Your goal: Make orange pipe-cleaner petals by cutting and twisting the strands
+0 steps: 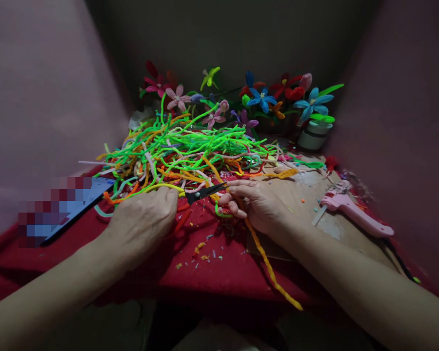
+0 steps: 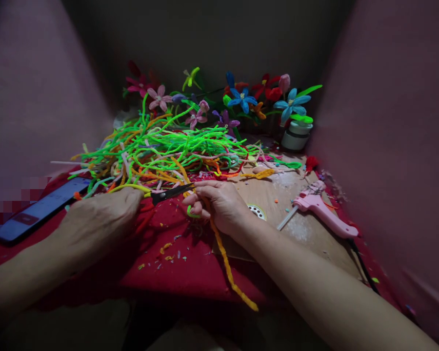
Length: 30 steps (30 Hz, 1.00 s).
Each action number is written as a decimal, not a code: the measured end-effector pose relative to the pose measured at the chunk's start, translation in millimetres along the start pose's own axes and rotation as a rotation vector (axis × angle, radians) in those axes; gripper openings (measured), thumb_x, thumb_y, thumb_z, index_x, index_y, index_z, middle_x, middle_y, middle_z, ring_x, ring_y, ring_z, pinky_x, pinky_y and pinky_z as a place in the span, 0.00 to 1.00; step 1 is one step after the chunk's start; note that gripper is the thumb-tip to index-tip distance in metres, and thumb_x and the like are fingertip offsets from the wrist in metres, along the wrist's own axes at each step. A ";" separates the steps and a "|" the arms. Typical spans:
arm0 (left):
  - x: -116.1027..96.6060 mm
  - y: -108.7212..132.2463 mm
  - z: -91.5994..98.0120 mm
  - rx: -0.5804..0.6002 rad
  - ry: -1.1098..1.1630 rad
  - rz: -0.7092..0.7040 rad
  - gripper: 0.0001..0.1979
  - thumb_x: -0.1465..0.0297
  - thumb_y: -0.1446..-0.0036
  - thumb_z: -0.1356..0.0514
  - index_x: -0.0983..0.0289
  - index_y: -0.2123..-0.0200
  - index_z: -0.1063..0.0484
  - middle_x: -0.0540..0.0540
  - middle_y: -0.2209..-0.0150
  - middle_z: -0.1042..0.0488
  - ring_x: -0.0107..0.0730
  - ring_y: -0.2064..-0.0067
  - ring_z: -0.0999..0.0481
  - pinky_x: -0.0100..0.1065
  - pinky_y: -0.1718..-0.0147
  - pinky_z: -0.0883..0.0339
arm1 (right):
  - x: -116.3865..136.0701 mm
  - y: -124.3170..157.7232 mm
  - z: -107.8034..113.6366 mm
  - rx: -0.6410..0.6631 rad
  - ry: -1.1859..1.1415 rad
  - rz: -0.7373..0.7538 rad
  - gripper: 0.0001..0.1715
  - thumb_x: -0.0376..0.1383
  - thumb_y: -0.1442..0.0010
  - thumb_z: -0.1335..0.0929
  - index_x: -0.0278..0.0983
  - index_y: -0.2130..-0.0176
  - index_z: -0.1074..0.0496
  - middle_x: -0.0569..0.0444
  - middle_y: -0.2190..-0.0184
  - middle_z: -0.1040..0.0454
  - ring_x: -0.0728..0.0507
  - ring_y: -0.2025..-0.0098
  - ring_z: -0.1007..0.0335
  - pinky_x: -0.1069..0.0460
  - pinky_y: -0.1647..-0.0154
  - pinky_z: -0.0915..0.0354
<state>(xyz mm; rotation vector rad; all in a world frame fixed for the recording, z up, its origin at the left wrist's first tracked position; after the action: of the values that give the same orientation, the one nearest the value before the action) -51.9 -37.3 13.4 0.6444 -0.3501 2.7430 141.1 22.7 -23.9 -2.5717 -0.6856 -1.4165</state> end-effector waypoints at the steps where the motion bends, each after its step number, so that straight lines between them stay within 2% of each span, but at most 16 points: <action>1: -0.4 0.1 0.8 0.009 -0.007 -0.004 0.14 0.81 0.45 0.57 0.66 0.71 0.32 0.56 0.79 0.34 0.38 0.78 0.33 0.34 0.80 0.54 | -0.1 0.2 0.0 0.003 -0.003 0.002 0.08 0.27 0.55 0.34 0.32 0.69 0.35 0.50 0.81 0.25 0.52 0.87 0.38 0.60 0.89 0.50; 7: 0.2 0.3 3.2 -0.007 -0.066 -0.017 0.14 0.82 0.45 0.57 0.67 0.71 0.33 0.58 0.78 0.33 0.39 0.77 0.32 0.35 0.80 0.51 | 0.2 1.7 -1.5 0.003 0.016 -0.002 0.09 0.27 0.56 0.34 0.32 0.69 0.35 0.50 0.81 0.25 0.52 0.86 0.38 0.60 0.89 0.50; 15: -0.2 -0.8 2.4 0.019 -0.091 -0.018 0.16 0.83 0.46 0.58 0.68 0.70 0.32 0.60 0.74 0.32 0.39 0.73 0.31 0.36 0.73 0.42 | 0.5 0.0 -0.8 -0.018 0.027 -0.014 0.12 0.26 0.55 0.37 0.32 0.67 0.35 0.51 0.82 0.25 0.54 0.87 0.41 0.60 0.90 0.52; 22: -2.5 -1.3 3.3 -0.015 -0.115 -0.017 0.17 0.84 0.46 0.59 0.68 0.70 0.32 0.60 0.74 0.32 0.40 0.73 0.32 0.37 0.73 0.43 | 0.0 1.0 -1.0 0.022 0.010 -0.021 0.09 0.26 0.56 0.35 0.32 0.69 0.34 0.51 0.82 0.26 0.53 0.87 0.40 0.60 0.90 0.52; 30: -3.1 -3.4 -1.8 -0.039 -0.112 -0.001 0.16 0.84 0.47 0.57 0.68 0.71 0.32 0.58 0.76 0.33 0.39 0.77 0.32 0.35 0.80 0.48 | 1.1 1.4 -0.7 0.045 0.005 -0.029 0.07 0.26 0.55 0.35 0.32 0.70 0.35 0.51 0.82 0.25 0.53 0.87 0.39 0.61 0.91 0.52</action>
<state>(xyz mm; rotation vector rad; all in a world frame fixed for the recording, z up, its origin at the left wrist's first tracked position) -48.8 -34.4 10.9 0.7898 -0.4268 2.6982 141.7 21.5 -22.5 -2.5332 -0.7482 -1.3986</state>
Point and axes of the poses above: each hand's wrist, its own y-axis away from the middle knuckle, its own z-axis out of the back of the hand, x = y × z, the point moved 1 cm from there along -y, towards the middle knuckle
